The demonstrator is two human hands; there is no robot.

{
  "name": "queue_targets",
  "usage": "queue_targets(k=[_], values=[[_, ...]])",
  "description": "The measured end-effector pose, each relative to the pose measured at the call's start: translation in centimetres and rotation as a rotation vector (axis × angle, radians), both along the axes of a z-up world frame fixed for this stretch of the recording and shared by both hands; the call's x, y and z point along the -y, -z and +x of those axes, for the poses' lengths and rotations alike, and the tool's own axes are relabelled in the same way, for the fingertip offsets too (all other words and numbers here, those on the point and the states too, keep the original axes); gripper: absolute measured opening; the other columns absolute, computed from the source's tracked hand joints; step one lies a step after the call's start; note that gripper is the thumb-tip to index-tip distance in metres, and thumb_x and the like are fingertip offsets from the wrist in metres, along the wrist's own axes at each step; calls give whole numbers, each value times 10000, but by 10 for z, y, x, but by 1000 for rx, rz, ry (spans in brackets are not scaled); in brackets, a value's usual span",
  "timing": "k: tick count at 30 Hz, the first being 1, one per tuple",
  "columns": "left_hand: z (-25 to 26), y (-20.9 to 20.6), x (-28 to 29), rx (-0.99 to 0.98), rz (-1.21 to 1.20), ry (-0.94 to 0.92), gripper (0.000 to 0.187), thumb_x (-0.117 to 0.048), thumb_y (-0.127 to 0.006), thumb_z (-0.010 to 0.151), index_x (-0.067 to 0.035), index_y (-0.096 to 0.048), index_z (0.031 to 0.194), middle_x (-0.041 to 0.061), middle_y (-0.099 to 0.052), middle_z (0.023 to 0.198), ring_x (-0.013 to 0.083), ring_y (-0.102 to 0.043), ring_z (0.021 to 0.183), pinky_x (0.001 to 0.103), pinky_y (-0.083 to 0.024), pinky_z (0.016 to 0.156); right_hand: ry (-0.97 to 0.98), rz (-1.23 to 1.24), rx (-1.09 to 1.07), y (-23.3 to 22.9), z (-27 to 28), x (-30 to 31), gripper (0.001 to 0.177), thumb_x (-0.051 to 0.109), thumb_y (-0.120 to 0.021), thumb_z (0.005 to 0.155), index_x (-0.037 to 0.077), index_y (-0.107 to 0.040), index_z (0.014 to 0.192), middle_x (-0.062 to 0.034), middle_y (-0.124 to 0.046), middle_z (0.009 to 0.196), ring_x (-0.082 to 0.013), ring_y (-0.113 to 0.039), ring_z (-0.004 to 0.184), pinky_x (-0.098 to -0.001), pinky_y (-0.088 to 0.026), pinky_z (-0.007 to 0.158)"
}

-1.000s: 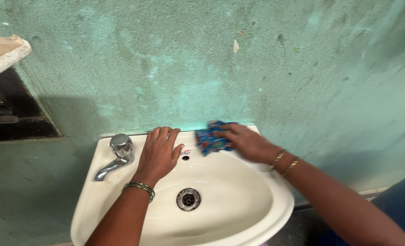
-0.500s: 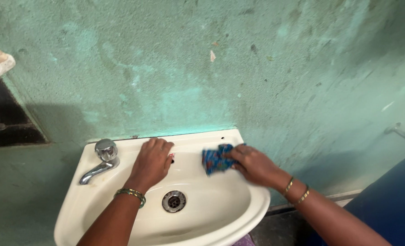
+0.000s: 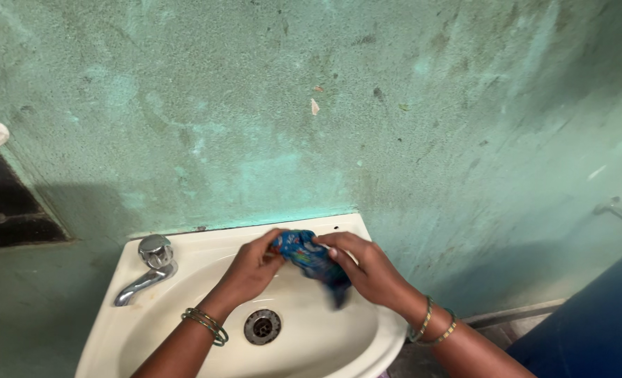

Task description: The person wipes the surfaces of a white ceramic sink and its metal faucet with a patterned cloth, moving the cloth across the basin, around the drain, and over the rim.

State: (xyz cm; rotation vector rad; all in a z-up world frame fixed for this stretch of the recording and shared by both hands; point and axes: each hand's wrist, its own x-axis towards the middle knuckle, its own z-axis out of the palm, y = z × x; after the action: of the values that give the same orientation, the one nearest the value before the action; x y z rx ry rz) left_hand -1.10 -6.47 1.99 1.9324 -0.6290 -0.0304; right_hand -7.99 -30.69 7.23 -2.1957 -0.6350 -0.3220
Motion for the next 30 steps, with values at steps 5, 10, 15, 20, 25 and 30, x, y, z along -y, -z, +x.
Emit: queue_targets(k=[5,10,15,20,25,30], values=[[-4,6,1,-73,-377,-83,295,-68,-629,959,-36,-581,1248,15,-698,1028,71,-660,928,267,-561,781,-112,85,-219,12,45,-30,500,258,-676,972,56,-530,1406,-133,-656,1350,-235,-646,1209,-391,-562,986],[-4,15,-9,-130,-404,-213,230,-97,-629,976,-33,-592,1194,19,-676,931,70,-615,829,264,-534,724,-220,-13,-344,40,53,-70,779,226,-764,827,23,-366,1465,-195,-691,1226,-285,-665,1106,-417,-557,946],[1,15,-16,-72,-369,-253,199,-125,-647,995,-7,-627,1154,31,-708,933,66,-628,856,244,-545,767,-218,-68,-440,54,63,-57,653,65,-682,876,45,-397,1463,-170,-716,1167,-245,-697,1045,-395,-568,916],[2,-13,-27,-207,-231,-366,375,-262,-757,864,-58,-630,1152,44,-774,900,103,-741,792,294,-613,682,-24,178,-416,56,77,-40,552,65,-734,891,60,-477,1379,-91,-679,927,-133,-669,861,-290,-572,737],[-1,-20,-38,-29,53,-459,422,-431,-846,784,-64,-728,955,77,-779,775,164,-747,707,341,-582,632,44,310,-363,53,84,-25,403,83,-774,891,34,-634,1267,-15,-603,899,-100,-565,805,-268,-507,672],[-4,-25,-40,2,315,-670,430,-545,-768,825,-139,-736,965,108,-723,685,228,-703,609,399,-541,575,73,325,-441,51,83,-26,274,100,-702,904,72,-633,1168,-4,-678,948,-86,-615,855,-299,-559,679]])
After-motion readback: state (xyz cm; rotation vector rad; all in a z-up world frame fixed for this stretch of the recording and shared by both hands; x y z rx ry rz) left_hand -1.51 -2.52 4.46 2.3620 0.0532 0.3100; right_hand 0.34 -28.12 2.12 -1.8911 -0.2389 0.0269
